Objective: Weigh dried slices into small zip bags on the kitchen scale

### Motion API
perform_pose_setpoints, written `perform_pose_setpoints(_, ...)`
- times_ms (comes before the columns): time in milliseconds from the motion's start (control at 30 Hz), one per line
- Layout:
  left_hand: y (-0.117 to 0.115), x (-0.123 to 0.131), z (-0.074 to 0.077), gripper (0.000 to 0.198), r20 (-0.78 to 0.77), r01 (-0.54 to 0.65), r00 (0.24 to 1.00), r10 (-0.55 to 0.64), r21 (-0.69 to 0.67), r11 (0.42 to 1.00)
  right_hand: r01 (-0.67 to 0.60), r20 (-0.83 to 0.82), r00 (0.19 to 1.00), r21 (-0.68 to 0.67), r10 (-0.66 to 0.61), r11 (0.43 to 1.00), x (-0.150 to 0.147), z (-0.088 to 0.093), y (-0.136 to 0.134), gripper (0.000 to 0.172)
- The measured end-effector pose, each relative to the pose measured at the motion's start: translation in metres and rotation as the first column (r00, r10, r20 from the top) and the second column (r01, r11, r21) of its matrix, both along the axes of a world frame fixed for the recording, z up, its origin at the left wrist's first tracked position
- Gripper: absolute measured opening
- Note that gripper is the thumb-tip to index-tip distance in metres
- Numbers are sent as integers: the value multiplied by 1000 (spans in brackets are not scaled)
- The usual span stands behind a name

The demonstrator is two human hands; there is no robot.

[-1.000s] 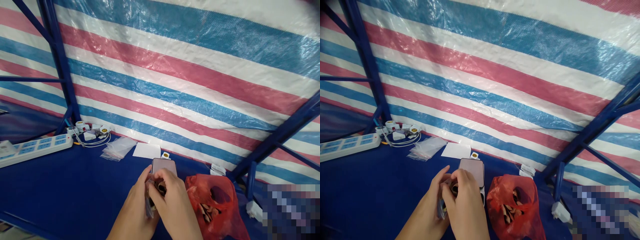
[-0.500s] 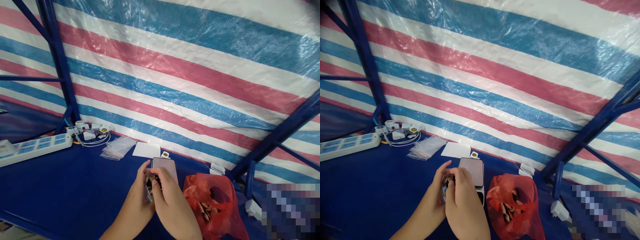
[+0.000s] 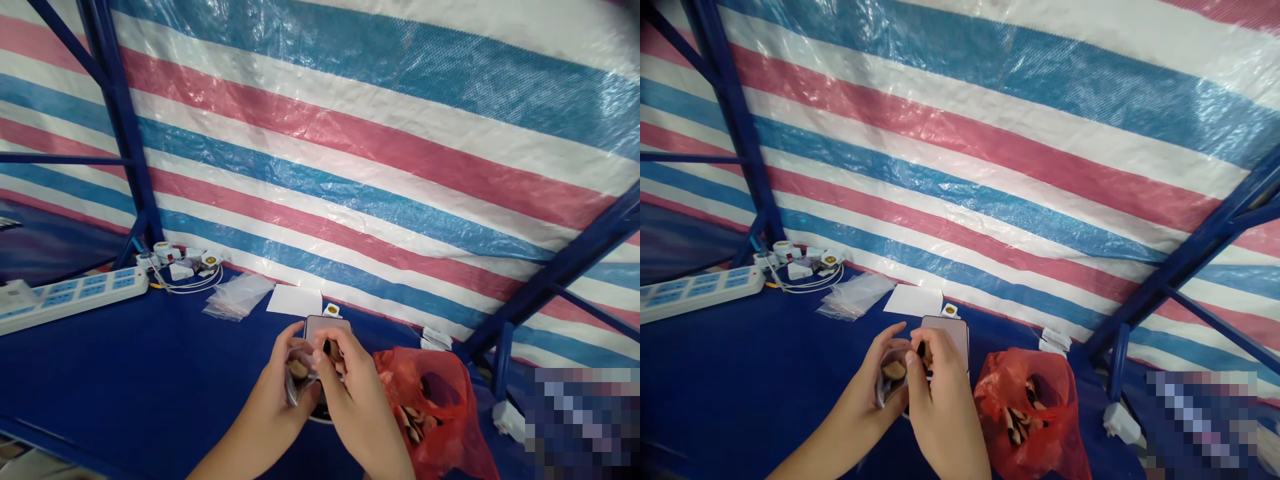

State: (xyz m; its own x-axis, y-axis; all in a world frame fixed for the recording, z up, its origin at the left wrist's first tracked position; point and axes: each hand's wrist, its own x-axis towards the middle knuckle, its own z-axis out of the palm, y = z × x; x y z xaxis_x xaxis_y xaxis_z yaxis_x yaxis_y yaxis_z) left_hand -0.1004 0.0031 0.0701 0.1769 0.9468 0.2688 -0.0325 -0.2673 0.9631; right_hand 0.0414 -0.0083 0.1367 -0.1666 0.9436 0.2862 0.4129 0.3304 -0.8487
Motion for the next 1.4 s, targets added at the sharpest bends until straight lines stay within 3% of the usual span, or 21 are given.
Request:
perform_pose_setpoints(100,3,-6,-1,67,50,24,998,-23,-12,1000,-15,-111,994,-6,14,1000,-1,0,-1,20)
perform_pose_setpoints(200,13,-18,0,67,119,59,991,-56,-16,998,85,-179,980,12,-82,996,2,-4,1,25)
perform_pose_setpoints(300,32,-25,17,66,101,94,990,-98,39,995,220,-141,968,70,-208,973,11,-10,7,29)
perform_pose_setpoints(367,50,-20,37,68,-34,141,990,-137,151,979,319,-93,946,128,-309,939,22,-13,12,33)
perform_pose_setpoints(433,70,-5,55,74,-279,255,945,-172,295,921,409,-5,910,161,-414,898,37,-17,15,36)
perform_pose_setpoints(500,87,16,61,81,-519,442,827,-215,366,819,451,133,872,155,-471,879,54,-23,17,31)
perform_pose_setpoints(600,98,40,50,87,-715,646,657,-238,372,667,460,357,817,69,-452,885,76,-38,17,21)
perform_pose_setpoints(667,94,39,37,92,-724,672,646,-241,390,630,454,429,800,25,-419,891,88,-50,16,22)
perform_pose_setpoints(733,82,20,27,93,-666,574,720,-195,415,706,456,449,790,24,-417,890,98,-61,15,21)
perform_pose_setpoints(833,59,-31,9,63,-544,168,835,80,392,905,507,435,770,28,-467,862,112,-72,14,18)
perform_pose_setpoints(900,44,-66,-11,49,-493,-135,820,292,330,934,541,409,770,-10,-490,841,123,-77,14,19)
perform_pose_setpoints(967,29,-93,-35,49,-524,-275,769,367,247,929,569,386,769,-52,-509,821,135,-80,12,20)
perform_pose_setpoints(1067,11,-114,-64,51,-568,-336,740,361,153,929,613,366,750,-75,-550,786,152,-77,6,24)
perform_pose_setpoints(1200,7,-115,-74,49,-587,-313,738,334,140,939,658,376,710,-50,-596,752,155,-55,-3,35)
perform_pose_setpoints(1267,12,-114,-74,48,-614,-292,719,327,161,943,638,337,737,-65,-585,767,144,-43,-5,39)
perform_pose_setpoints(1400,18,-114,-78,46,-656,-264,676,336,209,941,475,186,874,-137,-448,869,113,-33,-2,40)
